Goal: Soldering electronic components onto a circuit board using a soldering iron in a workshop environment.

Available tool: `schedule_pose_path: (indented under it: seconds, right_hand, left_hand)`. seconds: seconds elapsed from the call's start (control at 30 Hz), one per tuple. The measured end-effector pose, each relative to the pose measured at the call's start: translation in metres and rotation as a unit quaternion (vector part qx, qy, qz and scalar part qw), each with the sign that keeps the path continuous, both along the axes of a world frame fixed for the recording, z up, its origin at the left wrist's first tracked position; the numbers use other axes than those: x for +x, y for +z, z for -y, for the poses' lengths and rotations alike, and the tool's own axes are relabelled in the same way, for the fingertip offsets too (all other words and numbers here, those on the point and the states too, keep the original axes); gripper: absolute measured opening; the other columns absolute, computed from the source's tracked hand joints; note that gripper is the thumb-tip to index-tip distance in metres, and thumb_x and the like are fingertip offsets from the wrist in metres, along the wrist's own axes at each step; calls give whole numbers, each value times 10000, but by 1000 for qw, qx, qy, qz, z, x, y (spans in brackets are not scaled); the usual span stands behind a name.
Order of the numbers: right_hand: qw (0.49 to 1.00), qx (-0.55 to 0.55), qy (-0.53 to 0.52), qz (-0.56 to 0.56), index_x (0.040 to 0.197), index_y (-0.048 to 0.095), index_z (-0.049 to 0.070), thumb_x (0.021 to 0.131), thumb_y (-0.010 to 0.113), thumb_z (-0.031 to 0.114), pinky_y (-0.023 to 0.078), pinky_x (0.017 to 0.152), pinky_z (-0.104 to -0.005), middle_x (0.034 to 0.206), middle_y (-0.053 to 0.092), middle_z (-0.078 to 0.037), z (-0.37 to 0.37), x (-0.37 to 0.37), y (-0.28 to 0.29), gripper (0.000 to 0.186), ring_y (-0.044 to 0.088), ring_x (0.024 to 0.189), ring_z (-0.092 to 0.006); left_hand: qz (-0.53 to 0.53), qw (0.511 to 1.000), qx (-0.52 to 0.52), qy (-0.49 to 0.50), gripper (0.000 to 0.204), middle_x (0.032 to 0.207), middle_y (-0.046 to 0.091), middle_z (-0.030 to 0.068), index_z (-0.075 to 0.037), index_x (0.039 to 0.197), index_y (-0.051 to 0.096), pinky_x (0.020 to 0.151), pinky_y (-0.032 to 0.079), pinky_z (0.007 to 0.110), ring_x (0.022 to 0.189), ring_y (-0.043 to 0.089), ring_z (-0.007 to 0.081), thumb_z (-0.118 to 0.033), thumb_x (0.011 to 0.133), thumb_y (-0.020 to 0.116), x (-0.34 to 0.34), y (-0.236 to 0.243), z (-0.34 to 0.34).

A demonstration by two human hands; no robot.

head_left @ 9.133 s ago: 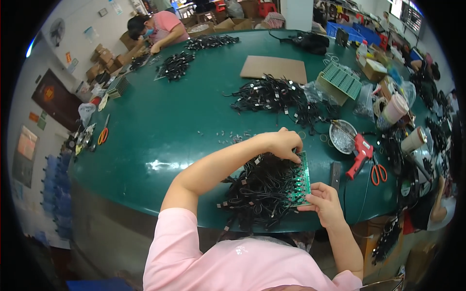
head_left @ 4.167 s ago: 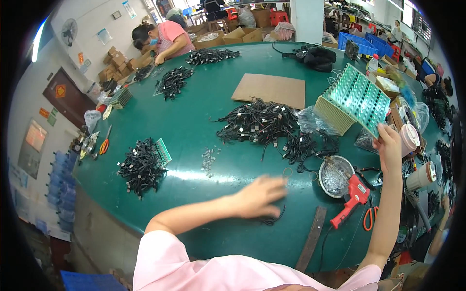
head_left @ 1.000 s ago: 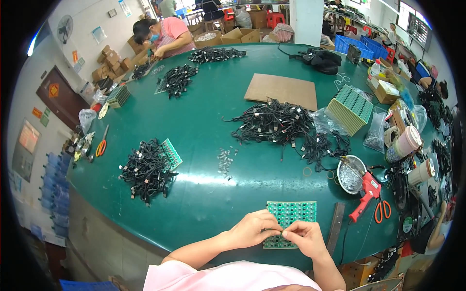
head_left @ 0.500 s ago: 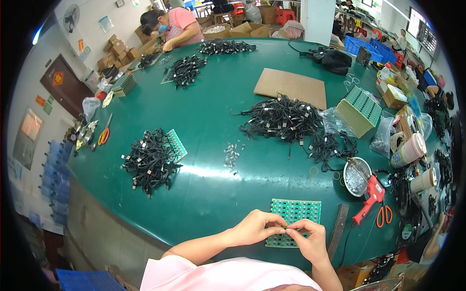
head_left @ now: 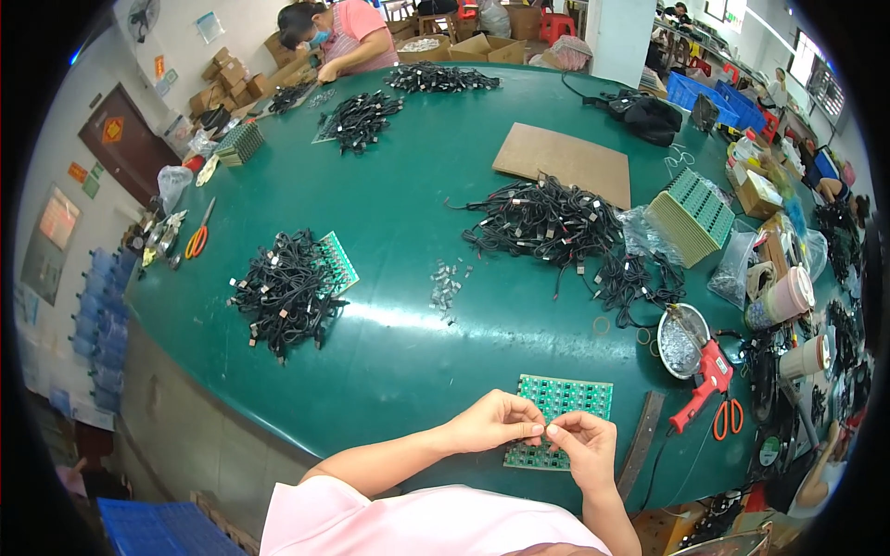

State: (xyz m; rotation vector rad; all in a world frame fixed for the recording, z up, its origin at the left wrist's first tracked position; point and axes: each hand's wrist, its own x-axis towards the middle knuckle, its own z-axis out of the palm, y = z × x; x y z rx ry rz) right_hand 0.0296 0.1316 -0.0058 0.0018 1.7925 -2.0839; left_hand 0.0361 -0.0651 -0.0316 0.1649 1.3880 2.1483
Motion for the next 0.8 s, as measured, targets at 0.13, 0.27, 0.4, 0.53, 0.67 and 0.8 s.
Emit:
schedule_pose_path:
  seconds: [0.13,0.27,0.4,0.53,0.67,0.8]
  right_hand:
    - [995,87,26,-29,827,669,-46,806,687,15,477,561,-216,735,660,-56,-9,1,-8,67,603,629,-94]
    - [946,312,68,-49,835,668,-42,806,673,70,476,574,-278,744,664,-103,-13,-2,5,116,601,602,-117]
    - [904,377,30,-200,919,656,-44,805,656,65,474,583,-311,782,651,-138,-22,-1,-1,157,616,627,-193]
    - [912,374,27,-165,1022,638,-54,814,663,66,491,612,-317,861,636,-151,-21,-7,12,242,621,691,-209]
    - [905,382,41,-185,1029,638,-48,816,665,67,498,624,-316,873,642,-144,-18,-11,10,243,625,718,-208]
    - [907,376,49,-184,1031,640,-45,817,665,62,499,628,-311,881,645,-142,-14,-8,13,241,625,716,-204]
  left_hand:
    - [-166,954,-248,31,207,945,691,97,6,1033,647,814,513,316,890,653,194,-146,893,649,0,12,-2]
    - [-325,816,-437,195,502,1272,542,176,-30,1256,517,1011,412,400,1206,508,327,-199,825,709,-5,6,24]
    - [-361,656,-640,175,1124,1491,159,318,106,1444,99,1151,127,517,1404,133,466,-467,736,758,-19,-2,87]
    - [-307,593,-733,131,1323,1504,25,355,138,1437,-2,1157,79,513,1423,15,467,-702,671,675,-33,-21,135]
    - [-346,590,-717,132,1312,1490,87,368,139,1439,33,1160,109,490,1416,84,470,-769,683,605,-69,-33,143]
    - [-357,581,-713,164,1201,1501,152,325,94,1459,72,1167,126,455,1428,129,410,-700,739,613,-113,-38,135]
